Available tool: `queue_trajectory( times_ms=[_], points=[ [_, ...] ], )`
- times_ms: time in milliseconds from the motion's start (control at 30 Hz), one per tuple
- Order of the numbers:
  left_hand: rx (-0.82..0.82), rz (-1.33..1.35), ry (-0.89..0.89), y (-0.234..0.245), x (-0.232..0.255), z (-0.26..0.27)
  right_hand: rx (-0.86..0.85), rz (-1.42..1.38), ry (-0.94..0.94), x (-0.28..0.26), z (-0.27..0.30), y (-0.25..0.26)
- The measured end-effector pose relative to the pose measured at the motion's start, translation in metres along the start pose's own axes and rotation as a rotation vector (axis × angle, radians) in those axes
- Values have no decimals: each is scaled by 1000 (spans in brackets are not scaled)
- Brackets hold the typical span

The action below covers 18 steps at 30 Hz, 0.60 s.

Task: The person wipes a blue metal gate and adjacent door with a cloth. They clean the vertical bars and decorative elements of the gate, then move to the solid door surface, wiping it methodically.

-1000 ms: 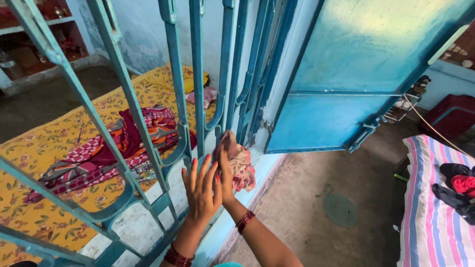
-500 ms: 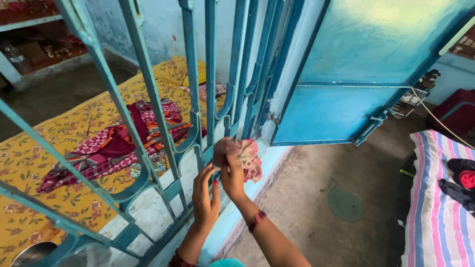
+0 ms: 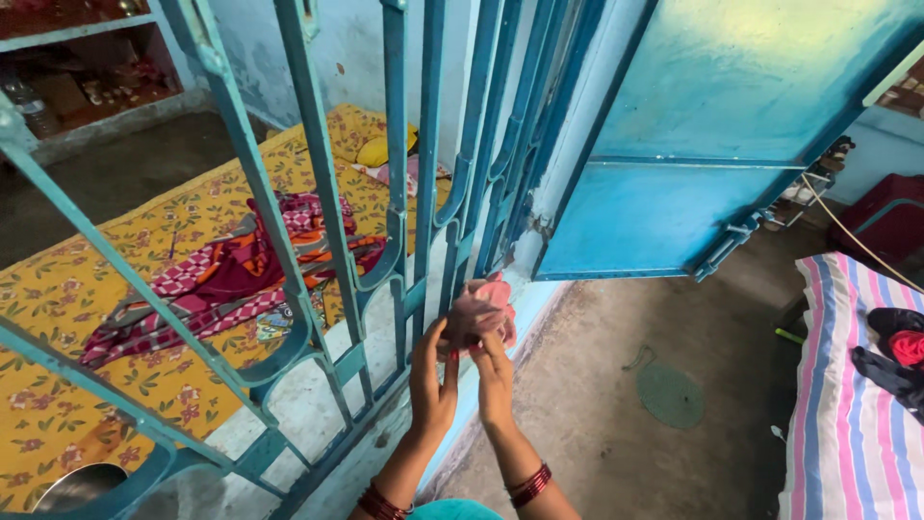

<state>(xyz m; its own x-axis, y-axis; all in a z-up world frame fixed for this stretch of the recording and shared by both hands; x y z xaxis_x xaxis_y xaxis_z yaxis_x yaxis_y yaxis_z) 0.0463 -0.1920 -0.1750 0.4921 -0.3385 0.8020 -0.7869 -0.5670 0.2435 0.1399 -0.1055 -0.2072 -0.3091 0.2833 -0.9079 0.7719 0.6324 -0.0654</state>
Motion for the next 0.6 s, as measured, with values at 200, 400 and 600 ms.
queue_trajectory(
  times_ms=[200,400,600],
  points=[
    [92,-23,-104,22,20,-8,-117,-87,246,-67,-72,-7],
    [122,17,-133,25,24,-11,-127,643,363,-108,-144,-59],
    [133,-6,-135,38,23,-2,-369,991,516,-124,-158,-47]
  ],
)
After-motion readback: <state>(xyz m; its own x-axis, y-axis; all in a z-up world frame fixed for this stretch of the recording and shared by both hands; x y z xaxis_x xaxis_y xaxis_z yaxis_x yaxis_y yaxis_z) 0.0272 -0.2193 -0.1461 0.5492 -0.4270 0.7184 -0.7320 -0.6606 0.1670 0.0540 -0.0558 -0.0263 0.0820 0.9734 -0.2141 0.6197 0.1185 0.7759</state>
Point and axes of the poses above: each hand's wrist, its own z-axis away from the middle knuckle, its own y-axis out of the back of the hand, x = y × z, the point moved 3 cm from there along -z, towards the middle knuckle, and after that the axes turned 15 degrees about -x, right-handed, at the moved point
